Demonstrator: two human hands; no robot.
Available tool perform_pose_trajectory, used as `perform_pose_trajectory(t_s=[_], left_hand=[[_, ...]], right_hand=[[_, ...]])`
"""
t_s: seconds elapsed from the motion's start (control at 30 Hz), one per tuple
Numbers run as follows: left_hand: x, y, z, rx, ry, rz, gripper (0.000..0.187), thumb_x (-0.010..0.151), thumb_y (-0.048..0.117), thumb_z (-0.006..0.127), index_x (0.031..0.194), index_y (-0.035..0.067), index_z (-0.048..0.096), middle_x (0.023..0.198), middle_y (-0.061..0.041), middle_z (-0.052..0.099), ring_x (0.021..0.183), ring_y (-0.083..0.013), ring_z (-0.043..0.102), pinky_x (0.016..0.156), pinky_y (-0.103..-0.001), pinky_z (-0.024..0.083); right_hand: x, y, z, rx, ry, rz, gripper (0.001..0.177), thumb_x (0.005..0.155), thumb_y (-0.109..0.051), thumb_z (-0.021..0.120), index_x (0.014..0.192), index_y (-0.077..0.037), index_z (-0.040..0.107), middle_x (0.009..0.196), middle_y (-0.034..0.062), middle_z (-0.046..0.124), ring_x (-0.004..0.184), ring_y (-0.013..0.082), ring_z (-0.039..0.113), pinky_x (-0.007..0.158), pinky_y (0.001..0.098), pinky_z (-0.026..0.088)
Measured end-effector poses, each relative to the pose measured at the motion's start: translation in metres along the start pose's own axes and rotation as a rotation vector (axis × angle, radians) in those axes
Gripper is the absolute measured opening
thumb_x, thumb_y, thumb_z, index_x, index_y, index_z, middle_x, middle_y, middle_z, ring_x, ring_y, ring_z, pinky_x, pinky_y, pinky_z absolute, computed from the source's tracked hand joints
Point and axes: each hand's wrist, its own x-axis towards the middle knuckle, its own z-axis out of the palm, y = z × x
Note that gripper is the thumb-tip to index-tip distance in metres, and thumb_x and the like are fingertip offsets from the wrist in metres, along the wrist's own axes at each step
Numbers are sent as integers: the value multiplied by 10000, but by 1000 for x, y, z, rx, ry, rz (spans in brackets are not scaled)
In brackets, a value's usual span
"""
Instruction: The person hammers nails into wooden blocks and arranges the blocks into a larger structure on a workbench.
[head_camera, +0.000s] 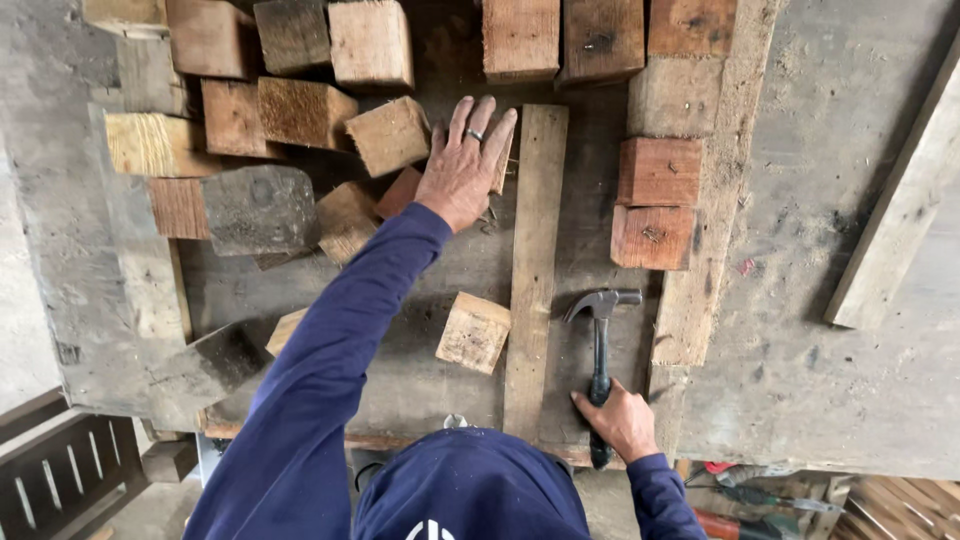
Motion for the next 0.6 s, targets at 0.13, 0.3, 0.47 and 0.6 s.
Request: perform_pose_trajectory(t_s=[0.13,0.3,0.47,0.6], left_hand=[[24,-21,1,-299,-3,38,1233,558,253,950,1555,33,258,1577,-223,354,1484,-399,315,1269,-600,296],[-24,-18,-56,-1263,125,-1,1181,603,382,978,1526,53,320,1473,-165,464,1456,-368,427,1225,-608,358],[-80,4,-3,-2325,-289,-350,1008,737,431,929,1523,13,455,1457,-184,537,1404,-372,494,1198,-490,441],[-119,23,26,-2665,-265,-484,867,876,374,846,1529,14,404,1433,-145,563,1356,-302,521,1174,-475,454]], right_hand=[[-2,1,0,42,-67,35,604,775,-640,703,955,-64,731,676,181,743,672,344,769,691,433,626],[1,1,-1,39,-47,39,577,774,-634,708,947,-85,751,668,176,741,669,337,760,687,433,618],[1,1,1,64,5,14,579,763,-629,711,949,-83,758,685,189,747,670,343,768,687,442,622],[-2,6,9,64,81,-43,592,751,-631,738,927,-67,769,745,226,744,742,387,752,731,473,605]])
